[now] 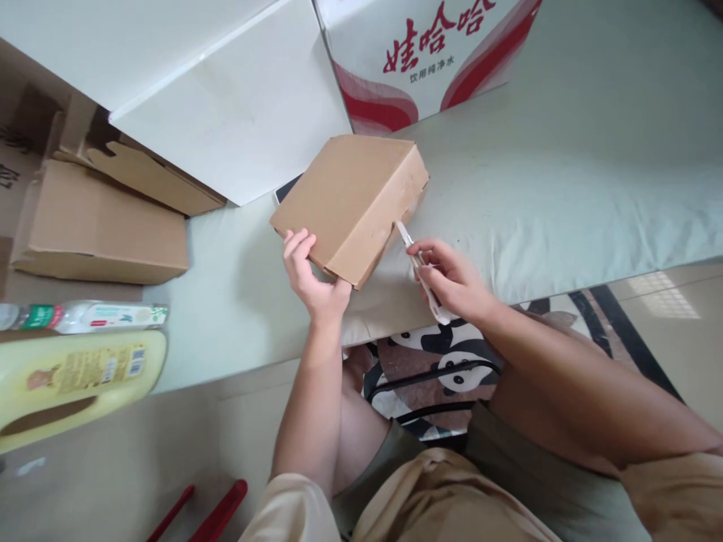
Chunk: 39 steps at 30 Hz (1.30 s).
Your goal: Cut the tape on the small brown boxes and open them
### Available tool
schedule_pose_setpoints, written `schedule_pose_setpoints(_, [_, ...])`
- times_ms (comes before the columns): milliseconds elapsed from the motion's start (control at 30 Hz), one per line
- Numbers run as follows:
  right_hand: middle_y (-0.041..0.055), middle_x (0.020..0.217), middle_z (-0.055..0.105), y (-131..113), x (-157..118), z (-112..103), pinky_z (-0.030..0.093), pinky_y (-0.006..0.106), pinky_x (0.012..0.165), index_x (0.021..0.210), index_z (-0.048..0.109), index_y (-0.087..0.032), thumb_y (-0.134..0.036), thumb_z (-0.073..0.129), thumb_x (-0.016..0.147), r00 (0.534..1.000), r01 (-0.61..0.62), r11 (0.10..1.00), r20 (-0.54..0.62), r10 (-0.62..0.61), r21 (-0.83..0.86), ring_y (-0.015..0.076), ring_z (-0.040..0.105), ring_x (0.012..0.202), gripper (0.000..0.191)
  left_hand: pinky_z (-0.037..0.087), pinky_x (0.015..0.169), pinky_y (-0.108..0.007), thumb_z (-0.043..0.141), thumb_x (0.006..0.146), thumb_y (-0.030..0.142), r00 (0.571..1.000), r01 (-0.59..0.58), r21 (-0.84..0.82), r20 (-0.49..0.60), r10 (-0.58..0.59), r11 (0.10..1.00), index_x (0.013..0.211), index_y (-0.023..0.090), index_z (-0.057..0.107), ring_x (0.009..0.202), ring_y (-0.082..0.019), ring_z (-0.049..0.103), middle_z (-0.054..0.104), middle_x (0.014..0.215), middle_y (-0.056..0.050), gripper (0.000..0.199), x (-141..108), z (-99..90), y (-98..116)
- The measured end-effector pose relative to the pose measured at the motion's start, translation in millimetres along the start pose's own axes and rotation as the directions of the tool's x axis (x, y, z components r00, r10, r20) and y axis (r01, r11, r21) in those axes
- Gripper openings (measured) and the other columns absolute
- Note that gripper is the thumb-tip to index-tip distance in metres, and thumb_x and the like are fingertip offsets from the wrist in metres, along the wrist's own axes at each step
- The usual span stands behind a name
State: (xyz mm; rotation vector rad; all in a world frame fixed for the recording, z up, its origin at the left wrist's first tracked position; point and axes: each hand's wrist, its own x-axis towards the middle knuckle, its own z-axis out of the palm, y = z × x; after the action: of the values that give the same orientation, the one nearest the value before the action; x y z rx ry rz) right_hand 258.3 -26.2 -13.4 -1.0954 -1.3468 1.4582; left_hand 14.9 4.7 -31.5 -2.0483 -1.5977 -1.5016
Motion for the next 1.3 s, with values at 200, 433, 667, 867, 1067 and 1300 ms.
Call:
schedule_pose_setpoints(200, [-0.0059,0.082,0.051,5,4,5,0.045,0.026,0.047,0.114,0.054,-0.028,-0.031,0.052,0.090,0.998,-0.062,0.997,-0.024,0.061,-0.038,0.0097,0.057,0.049,0.024,0.030,0.124,-0.062,0.067,0.079,0.049,1.000,0.015,0.019,0.006,-0.016,1.000,0.127,0.023,0.050,0.138,-0.037,0.051,0.056,0.131,-0.015,0.058,1,4.2,4])
schedule_pose_setpoints(433, [-0.0058,0.084,0.055,3,1,13,0.049,0.029,0.050,0.127,0.048,-0.029,-0.026,0.051,0.090,0.998,-0.070,0.997,0.003,0.070,-0.036,0.0123,0.063,0.052,0.037,0.039,0.119,-0.059,0.064,0.081,0.047,0.996,-0.049,0.059,-0.070,0.054,0.997,0.126,0.021,0.052,0.130,-0.034,0.057,0.059,0.126,-0.015,0.052,2,9.1,10])
schedule_pose_setpoints(667, [-0.0045,0.085,0.059,6,3,18,0.053,0.033,0.052,0.133,0.044,-0.027,-0.030,0.056,0.088,0.991,-0.134,0.987,-0.005,0.135,0.093,0.0150,0.063,0.053,0.047,0.039,0.119,-0.060,0.067,0.080,0.048,0.999,-0.015,0.091,-0.028,0.017,0.996,0.126,0.022,0.053,0.137,-0.037,0.053,0.059,0.129,-0.016,0.055,0,7.7,7])
schedule_pose_setpoints(867, [-0.0032,0.084,0.060,11,6,18,0.054,0.032,0.053,0.132,0.051,-0.025,-0.037,0.058,0.090,0.992,-0.107,0.986,-0.051,0.114,0.128,0.0134,0.061,0.053,0.044,0.039,0.119,-0.061,0.069,0.080,0.043,1.000,-0.010,0.094,-0.027,0.012,0.996,0.124,0.022,0.053,0.137,-0.037,0.053,0.059,0.128,-0.015,0.052,-1,11.1,8])
schedule_pose_setpoints(1067, [-0.0034,0.081,0.057,11,6,17,0.051,0.030,0.048,0.135,0.057,-0.023,-0.035,0.057,0.090,0.993,-0.104,0.994,-0.054,0.106,0.043,0.0124,0.058,0.050,0.047,0.034,0.122,-0.061,0.068,0.080,0.040,1.000,-0.007,0.041,-0.030,0.008,0.999,0.127,0.022,0.050,0.139,-0.037,0.050,0.056,0.131,-0.015,0.053,-1,12.4,6])
schedule_pose_setpoints(1300, [-0.0010,0.085,0.061,6,4,14,0.047,0.028,0.045,0.139,0.058,-0.021,-0.035,0.057,0.090,0.995,-0.092,0.996,0.047,0.092,-0.014,0.0110,0.058,0.050,0.051,0.032,0.124,-0.060,0.070,0.078,0.036,1.000,0.024,0.018,-0.002,-0.024,1.000,0.128,0.022,0.051,0.140,-0.035,0.050,0.057,0.132,-0.015,0.055,-1,1.1,-4])
